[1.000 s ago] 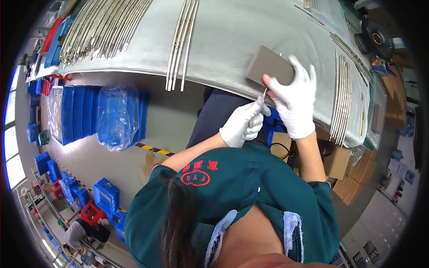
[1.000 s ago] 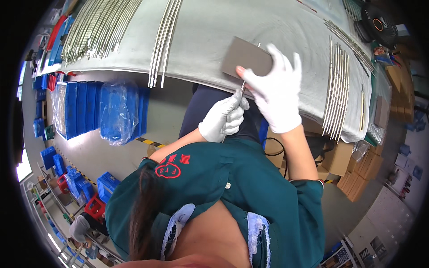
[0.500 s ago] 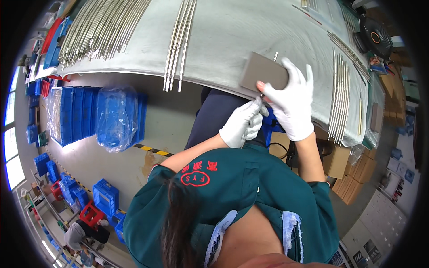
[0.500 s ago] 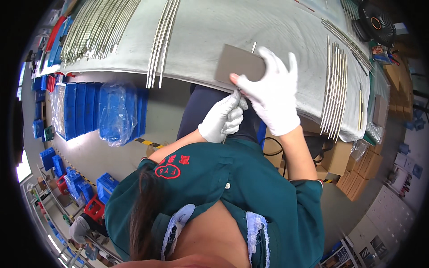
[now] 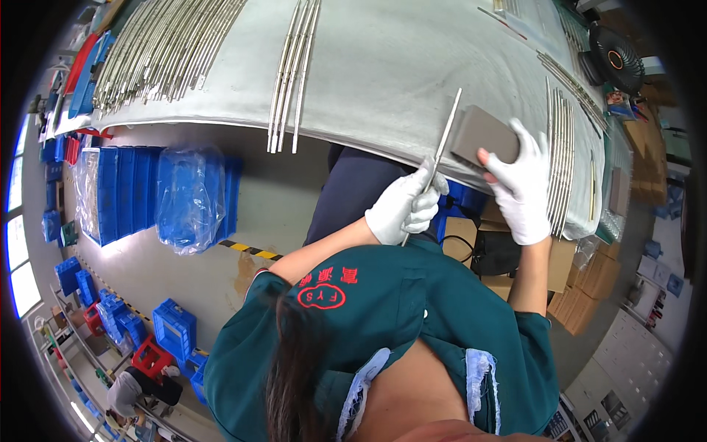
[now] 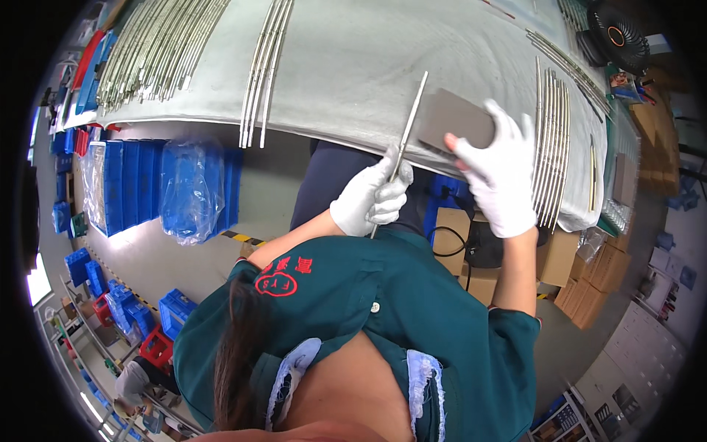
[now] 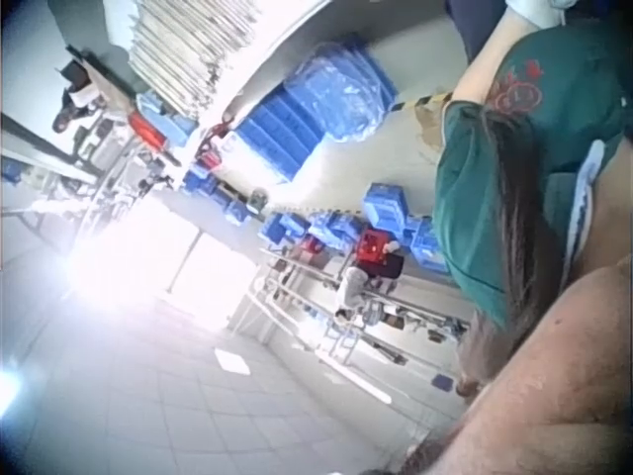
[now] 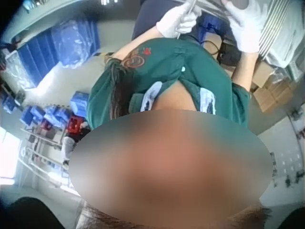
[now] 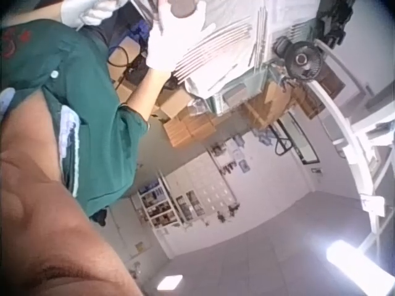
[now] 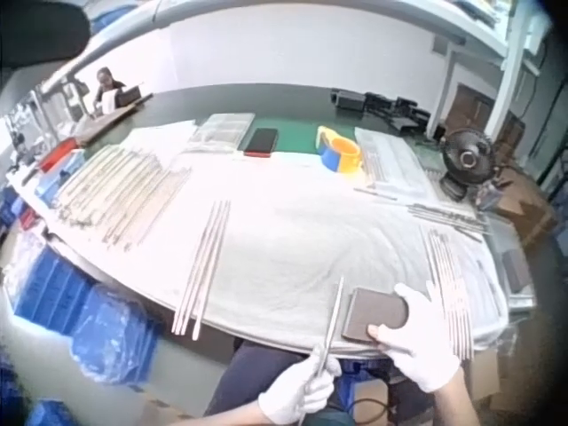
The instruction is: Sanding the surface of long metal rods using a hand-held sanding block.
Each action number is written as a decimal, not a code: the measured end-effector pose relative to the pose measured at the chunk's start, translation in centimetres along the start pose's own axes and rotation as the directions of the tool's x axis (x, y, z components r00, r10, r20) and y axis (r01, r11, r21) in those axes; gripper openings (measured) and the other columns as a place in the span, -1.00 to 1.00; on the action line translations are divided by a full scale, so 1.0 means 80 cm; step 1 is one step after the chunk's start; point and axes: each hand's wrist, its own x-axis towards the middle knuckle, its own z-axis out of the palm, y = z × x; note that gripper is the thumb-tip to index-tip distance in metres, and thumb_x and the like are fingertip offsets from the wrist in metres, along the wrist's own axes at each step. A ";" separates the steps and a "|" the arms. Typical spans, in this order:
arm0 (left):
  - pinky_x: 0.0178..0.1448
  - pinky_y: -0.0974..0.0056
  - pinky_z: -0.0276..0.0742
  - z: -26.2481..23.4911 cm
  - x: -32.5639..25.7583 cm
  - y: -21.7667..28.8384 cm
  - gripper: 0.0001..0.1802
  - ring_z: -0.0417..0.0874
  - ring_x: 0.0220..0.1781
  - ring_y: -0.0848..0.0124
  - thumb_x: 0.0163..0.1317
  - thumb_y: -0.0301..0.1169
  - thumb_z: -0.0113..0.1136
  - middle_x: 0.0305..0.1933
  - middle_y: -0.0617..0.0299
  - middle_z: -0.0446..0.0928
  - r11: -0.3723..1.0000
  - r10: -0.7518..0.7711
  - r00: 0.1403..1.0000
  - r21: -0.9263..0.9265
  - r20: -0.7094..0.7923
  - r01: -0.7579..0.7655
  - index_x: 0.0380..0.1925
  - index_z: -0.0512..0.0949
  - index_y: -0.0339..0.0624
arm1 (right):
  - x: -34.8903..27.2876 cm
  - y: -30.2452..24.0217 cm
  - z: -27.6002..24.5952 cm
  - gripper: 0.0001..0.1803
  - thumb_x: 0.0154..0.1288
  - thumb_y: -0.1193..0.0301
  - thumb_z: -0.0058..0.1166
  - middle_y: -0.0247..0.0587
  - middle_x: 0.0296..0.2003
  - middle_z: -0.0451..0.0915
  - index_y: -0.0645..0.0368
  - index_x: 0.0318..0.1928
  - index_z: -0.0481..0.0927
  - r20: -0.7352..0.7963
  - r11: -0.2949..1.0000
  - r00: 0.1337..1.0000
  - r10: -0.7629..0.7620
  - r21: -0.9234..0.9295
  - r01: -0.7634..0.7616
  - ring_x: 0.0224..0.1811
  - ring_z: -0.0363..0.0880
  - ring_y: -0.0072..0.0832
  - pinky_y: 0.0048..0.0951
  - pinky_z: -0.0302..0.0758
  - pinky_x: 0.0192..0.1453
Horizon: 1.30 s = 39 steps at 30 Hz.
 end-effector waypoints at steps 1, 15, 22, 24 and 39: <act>-0.80 0.52 -0.06 0.001 -0.001 0.000 -0.48 -0.01 -0.86 0.65 0.36 0.09 -0.24 -0.79 0.49 0.04 1.000 -0.004 1.000 -0.003 0.000 0.004 -0.41 0.44 -0.12 | -0.011 0.009 -0.010 -0.51 -0.14 0.47 0.29 0.08 0.08 0.40 -0.30 -0.11 0.63 0.005 0.999 0.999 0.050 0.009 -0.050 0.12 0.38 -0.04 0.07 0.14 0.29; -0.77 0.55 -0.05 0.003 -0.008 0.001 -0.59 0.02 -0.79 0.69 0.38 -0.01 -0.14 -0.70 0.49 0.08 0.992 0.092 0.996 0.086 -0.015 -0.091 -0.35 0.41 -0.12 | 0.025 -0.032 0.011 -0.54 -0.14 0.37 0.32 0.06 0.10 0.39 -0.36 -0.13 0.62 -0.036 0.997 0.997 -0.069 0.027 0.070 0.13 0.38 -0.06 0.12 0.10 0.32; -0.75 0.54 -0.05 -0.007 -0.006 0.001 -0.56 0.02 -0.78 0.70 0.39 0.01 -0.19 -0.71 0.51 0.07 0.993 0.087 0.996 0.076 0.009 -0.088 -0.38 0.41 -0.14 | 0.030 -0.024 0.018 -0.48 -0.18 0.42 0.33 0.03 0.07 0.42 -0.41 -0.13 0.59 -0.036 0.989 0.990 -0.133 0.054 0.135 0.10 0.42 -0.09 0.12 0.12 0.32; -0.76 0.53 -0.04 -0.011 -0.005 0.002 -0.55 0.01 -0.79 0.69 0.39 0.01 -0.19 -0.73 0.51 0.05 0.999 0.041 0.998 -0.005 0.051 -0.041 -0.37 0.42 -0.14 | 0.013 -0.002 0.003 -0.46 -0.22 0.46 0.33 0.04 0.06 0.43 -0.40 -0.14 0.60 -0.036 0.998 0.997 -0.069 -0.018 0.068 0.10 0.42 -0.08 0.12 0.14 0.31; -0.80 0.52 -0.03 -0.025 0.001 0.002 -0.59 0.02 -0.82 0.66 0.36 0.04 -0.18 -0.72 0.49 0.11 0.980 -0.026 0.973 -0.187 0.229 0.070 -0.30 0.44 -0.05 | 0.011 0.009 0.002 -0.44 -0.19 0.47 0.32 0.03 0.08 0.40 -0.41 -0.10 0.60 -0.067 0.999 0.997 -0.031 0.028 0.033 0.12 0.39 -0.06 0.10 0.15 0.30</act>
